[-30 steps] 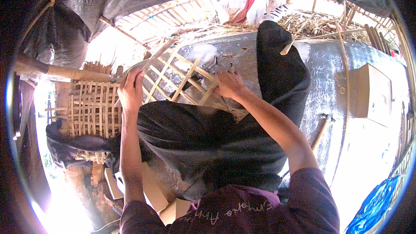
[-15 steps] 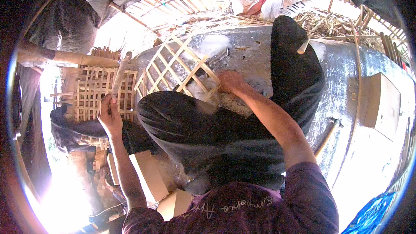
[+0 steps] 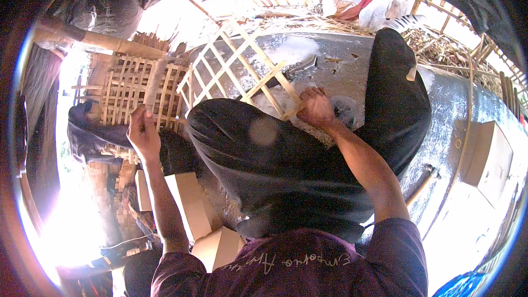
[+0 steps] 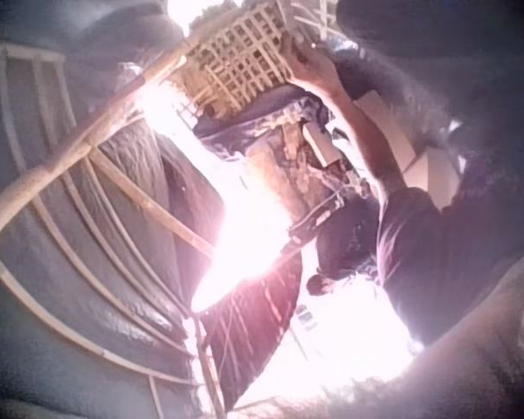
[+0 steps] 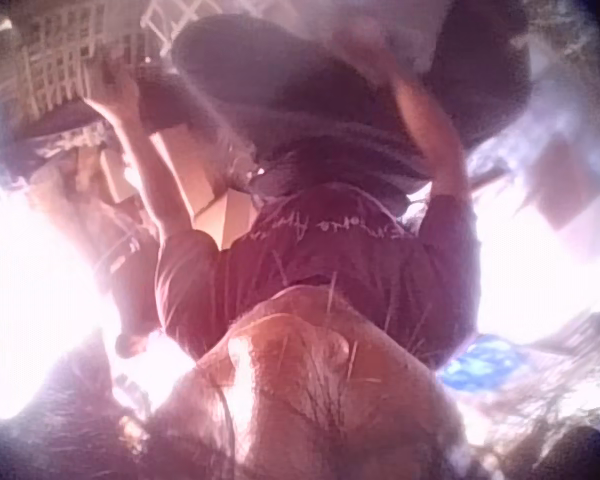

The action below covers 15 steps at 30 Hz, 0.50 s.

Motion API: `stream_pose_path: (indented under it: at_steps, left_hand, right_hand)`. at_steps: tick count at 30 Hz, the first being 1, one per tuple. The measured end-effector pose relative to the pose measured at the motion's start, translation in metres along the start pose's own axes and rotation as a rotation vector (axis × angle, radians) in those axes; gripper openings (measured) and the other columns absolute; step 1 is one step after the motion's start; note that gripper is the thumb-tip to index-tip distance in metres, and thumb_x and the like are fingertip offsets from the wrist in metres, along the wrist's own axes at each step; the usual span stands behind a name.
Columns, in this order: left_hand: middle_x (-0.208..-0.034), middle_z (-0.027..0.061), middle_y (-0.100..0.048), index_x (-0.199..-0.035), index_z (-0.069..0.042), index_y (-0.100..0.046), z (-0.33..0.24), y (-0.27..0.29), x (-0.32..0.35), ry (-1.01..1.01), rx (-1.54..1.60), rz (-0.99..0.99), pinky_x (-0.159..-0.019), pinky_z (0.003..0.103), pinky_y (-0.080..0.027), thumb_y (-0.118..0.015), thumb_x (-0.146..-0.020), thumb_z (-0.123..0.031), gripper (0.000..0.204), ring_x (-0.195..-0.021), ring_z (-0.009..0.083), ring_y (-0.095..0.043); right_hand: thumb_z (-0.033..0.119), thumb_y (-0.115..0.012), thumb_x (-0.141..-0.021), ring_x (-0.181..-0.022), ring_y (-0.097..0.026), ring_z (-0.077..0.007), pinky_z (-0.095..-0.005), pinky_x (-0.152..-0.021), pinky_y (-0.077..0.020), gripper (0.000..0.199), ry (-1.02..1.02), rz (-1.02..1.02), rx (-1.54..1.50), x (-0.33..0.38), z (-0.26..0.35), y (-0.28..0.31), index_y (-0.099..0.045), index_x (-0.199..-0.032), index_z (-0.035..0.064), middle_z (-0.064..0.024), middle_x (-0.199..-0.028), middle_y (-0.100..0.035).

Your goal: The person uses a large blade to shave and smooth the edges of thin wooden strips, handling the wood by hand and placing it onto a larger wooden lattice frame.

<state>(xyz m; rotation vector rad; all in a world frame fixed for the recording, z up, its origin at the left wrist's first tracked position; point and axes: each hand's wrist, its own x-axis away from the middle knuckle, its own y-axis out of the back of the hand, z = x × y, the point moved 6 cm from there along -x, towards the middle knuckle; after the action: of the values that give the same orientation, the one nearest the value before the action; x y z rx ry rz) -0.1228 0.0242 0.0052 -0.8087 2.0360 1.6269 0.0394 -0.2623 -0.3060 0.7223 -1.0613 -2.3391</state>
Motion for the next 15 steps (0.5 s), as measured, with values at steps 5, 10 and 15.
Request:
stream_pose_path:
  at_steps: [5,10,15]
  left_hand:
    - [-0.073,0.0089,-0.063,-0.101,0.000,-0.062,0.010,0.026,0.009,0.058,0.013,-0.084,-0.059,0.026,-0.046,-0.060,-0.092,-0.013,0.016,-0.063,0.0120,-0.056]
    - [-0.068,0.0045,-0.057,-0.101,0.001,-0.061,0.013,0.028,0.018,0.082,0.046,-0.118,-0.054,0.021,-0.040,-0.060,-0.092,-0.012,0.016,-0.059,0.0067,-0.047]
    - [-0.065,0.0041,-0.056,-0.102,0.000,-0.061,0.013,0.027,0.021,0.091,0.080,-0.110,-0.053,0.023,-0.040,-0.060,-0.092,-0.013,0.017,-0.057,0.0080,-0.047]
  right_hand:
    - [0.031,-0.078,-0.059,-0.101,-0.055,-0.0294,-0.0475,-0.097,-0.0364,0.052,0.144,-0.021,0.045,-0.003,0.016,0.009,-0.061,-0.100,0.0058,-0.0113,-0.098,-0.059]
    - [0.032,-0.078,-0.060,-0.099,-0.054,-0.0296,-0.0457,-0.093,-0.0373,0.051,0.233,-0.106,-0.054,-0.024,0.018,0.012,-0.060,-0.100,0.0058,-0.0102,-0.097,-0.057]
    - [0.031,-0.076,-0.062,-0.099,-0.053,-0.0330,-0.0469,-0.087,-0.0395,0.047,0.430,-0.235,-0.072,-0.068,0.044,0.001,-0.059,-0.098,0.0059,-0.0122,-0.096,-0.055]
